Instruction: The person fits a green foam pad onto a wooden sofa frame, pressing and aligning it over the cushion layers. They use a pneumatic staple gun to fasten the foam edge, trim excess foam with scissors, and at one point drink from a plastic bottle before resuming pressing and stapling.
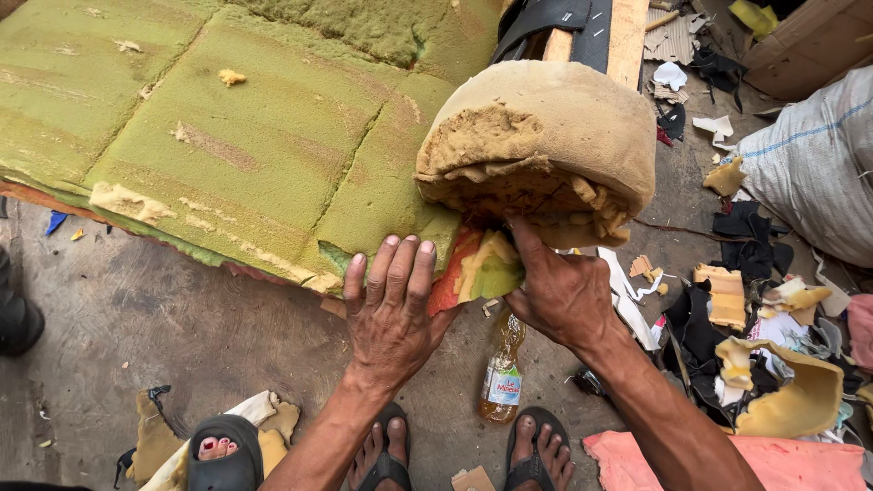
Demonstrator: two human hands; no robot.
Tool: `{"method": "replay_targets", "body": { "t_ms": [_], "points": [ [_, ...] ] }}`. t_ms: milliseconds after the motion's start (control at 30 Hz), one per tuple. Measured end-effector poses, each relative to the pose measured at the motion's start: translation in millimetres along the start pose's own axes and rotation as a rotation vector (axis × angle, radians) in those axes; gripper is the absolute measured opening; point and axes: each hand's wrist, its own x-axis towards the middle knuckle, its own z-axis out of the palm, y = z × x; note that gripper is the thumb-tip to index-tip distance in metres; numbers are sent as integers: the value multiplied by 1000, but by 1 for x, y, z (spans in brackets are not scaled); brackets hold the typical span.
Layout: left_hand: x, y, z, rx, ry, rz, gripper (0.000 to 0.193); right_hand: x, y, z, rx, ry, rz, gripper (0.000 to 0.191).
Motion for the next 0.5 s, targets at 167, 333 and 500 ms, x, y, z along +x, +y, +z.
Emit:
{"method": "replay_targets", "body": {
  "t_ms": [167,333,500],
  "points": [
    [5,6,1,9,22,-24,81,6,-10,10,-65,3,101,74],
    [12,13,3,12,56,-97,72,13,-18,12,-53,-38,235,72],
    [14,14,5,35,73,-67,64,12,-17,9,-24,83,142,67]
  ]
}}
